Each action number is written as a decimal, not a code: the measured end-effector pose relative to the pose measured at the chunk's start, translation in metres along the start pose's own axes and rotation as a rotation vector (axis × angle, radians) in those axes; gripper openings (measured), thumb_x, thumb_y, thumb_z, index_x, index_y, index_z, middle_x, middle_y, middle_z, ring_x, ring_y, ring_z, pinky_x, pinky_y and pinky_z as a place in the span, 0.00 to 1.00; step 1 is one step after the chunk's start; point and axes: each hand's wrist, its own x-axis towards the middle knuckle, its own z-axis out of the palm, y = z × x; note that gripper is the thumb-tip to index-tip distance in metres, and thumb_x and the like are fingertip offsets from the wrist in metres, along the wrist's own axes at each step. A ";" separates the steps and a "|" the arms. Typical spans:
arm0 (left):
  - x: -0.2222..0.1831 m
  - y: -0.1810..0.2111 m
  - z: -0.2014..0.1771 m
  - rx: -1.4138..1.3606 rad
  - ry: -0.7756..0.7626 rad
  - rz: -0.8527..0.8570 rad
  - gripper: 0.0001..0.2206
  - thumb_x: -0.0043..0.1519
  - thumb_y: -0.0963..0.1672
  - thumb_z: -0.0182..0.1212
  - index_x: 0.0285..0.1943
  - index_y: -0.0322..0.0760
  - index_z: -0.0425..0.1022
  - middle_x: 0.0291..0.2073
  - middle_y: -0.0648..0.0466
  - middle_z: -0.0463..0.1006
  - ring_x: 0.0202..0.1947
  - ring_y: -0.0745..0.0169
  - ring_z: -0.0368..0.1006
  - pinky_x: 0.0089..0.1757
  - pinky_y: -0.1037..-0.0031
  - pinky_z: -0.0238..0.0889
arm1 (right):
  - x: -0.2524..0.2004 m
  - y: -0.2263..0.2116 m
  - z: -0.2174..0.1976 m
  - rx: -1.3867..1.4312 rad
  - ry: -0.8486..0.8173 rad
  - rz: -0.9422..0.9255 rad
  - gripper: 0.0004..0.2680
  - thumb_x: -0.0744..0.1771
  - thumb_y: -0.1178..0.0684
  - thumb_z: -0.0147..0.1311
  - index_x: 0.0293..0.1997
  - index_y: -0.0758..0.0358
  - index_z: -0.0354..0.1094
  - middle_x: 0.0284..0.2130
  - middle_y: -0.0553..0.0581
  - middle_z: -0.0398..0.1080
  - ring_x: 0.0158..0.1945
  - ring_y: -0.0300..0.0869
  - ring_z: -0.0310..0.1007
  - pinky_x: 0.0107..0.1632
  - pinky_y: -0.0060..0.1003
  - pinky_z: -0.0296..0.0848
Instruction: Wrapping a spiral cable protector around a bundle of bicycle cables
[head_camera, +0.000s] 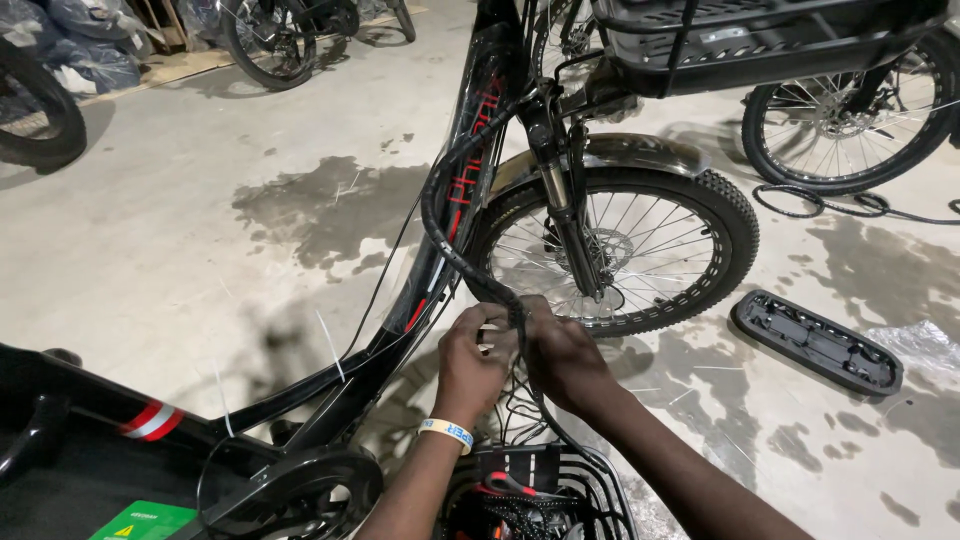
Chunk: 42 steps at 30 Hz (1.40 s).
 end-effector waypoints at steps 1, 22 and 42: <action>0.001 -0.001 0.001 -0.002 0.000 0.004 0.11 0.52 0.38 0.64 0.43 0.36 0.76 0.34 0.47 0.75 0.33 0.52 0.79 0.32 0.69 0.75 | 0.004 -0.003 -0.006 -0.003 0.002 -0.001 0.17 0.59 0.58 0.50 0.52 0.66 0.55 0.18 0.58 0.70 0.26 0.53 0.76 0.27 0.50 0.73; -0.019 0.020 0.002 0.365 0.110 0.068 0.13 0.60 0.44 0.51 0.45 0.27 0.74 0.35 0.40 0.77 0.40 0.36 0.74 0.43 0.53 0.67 | 0.019 -0.018 -0.004 -0.296 0.306 -0.053 0.04 0.60 0.51 0.55 0.31 0.56 0.70 0.17 0.55 0.67 0.27 0.50 0.73 0.30 0.41 0.74; -0.018 0.006 0.005 0.139 0.070 -0.106 0.07 0.56 0.40 0.48 0.41 0.41 0.68 0.20 0.43 0.76 0.27 0.45 0.77 0.33 0.61 0.68 | 0.014 -0.019 0.006 0.134 0.323 0.256 0.06 0.58 0.49 0.61 0.24 0.54 0.68 0.16 0.52 0.71 0.27 0.48 0.75 0.32 0.38 0.74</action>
